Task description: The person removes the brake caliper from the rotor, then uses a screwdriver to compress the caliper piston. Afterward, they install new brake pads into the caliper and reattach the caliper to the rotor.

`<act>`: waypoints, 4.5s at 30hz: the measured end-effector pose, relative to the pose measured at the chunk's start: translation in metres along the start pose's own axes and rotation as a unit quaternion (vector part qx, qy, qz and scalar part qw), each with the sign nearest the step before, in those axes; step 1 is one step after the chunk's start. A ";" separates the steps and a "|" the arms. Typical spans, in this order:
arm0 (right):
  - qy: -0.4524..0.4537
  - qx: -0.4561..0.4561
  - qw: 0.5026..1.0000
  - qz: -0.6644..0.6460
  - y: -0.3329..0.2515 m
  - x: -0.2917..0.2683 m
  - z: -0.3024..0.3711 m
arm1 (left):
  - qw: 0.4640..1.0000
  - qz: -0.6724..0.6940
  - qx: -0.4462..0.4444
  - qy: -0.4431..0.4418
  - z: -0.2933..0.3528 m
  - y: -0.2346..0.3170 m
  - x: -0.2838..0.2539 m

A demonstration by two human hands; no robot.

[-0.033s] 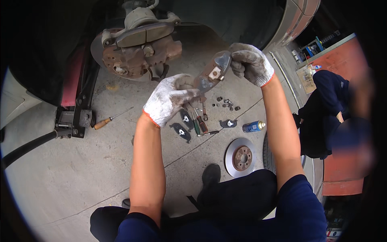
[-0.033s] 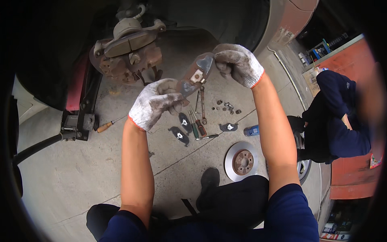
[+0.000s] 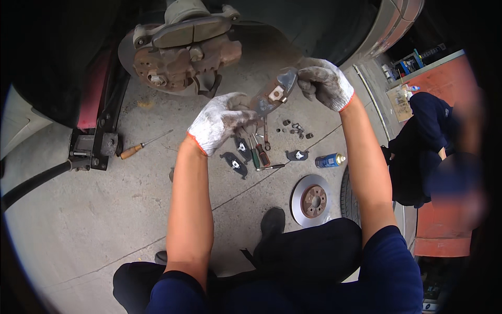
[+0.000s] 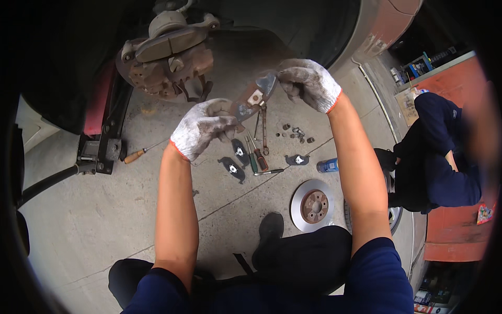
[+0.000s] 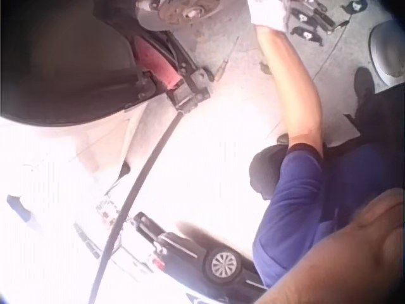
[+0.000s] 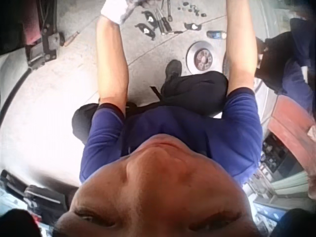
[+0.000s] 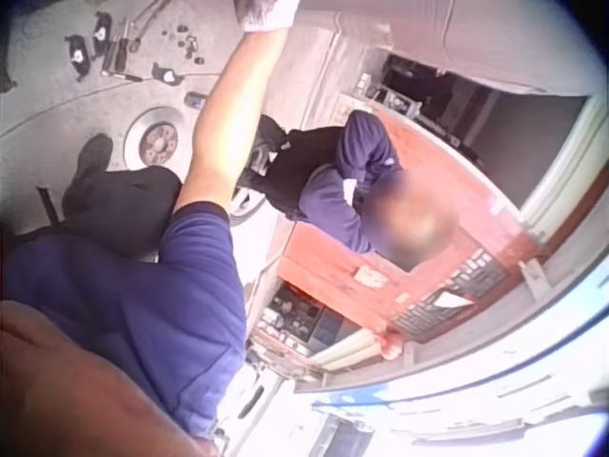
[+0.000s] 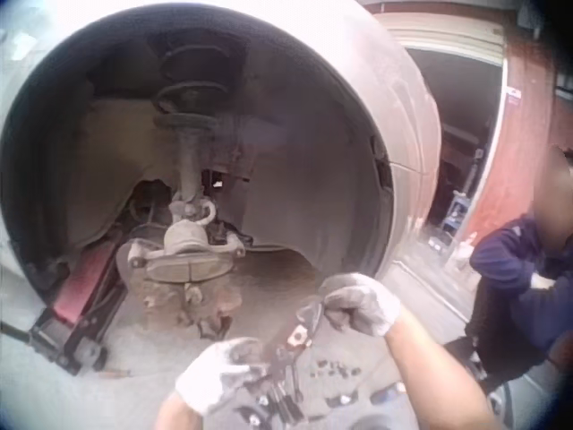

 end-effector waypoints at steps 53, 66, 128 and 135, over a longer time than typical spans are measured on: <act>-0.027 0.428 0.783 0.450 0.403 0.068 0.019 | 0.923 -0.205 -0.259 0.199 0.012 -0.295 -0.180; 0.027 0.389 0.920 -0.033 0.337 0.023 0.017 | 0.939 -0.068 -0.326 0.087 -0.020 -0.212 -0.047; 0.008 0.001 0.985 -0.174 0.013 0.135 -0.066 | 0.885 0.253 0.200 0.336 0.028 0.096 -0.050; -0.031 -0.048 0.990 -0.129 -0.010 0.158 -0.038 | 0.924 0.288 0.173 0.184 0.021 0.100 -0.049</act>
Point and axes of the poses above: each hand's wrist, its own z-axis away from the middle knuckle, its own x-axis out of the palm, y = z × x, the point moved 2 cm from there along -z, towards the middle knuckle, and after that the axes turned 6 degrees about -z, right-handed, at the moved point
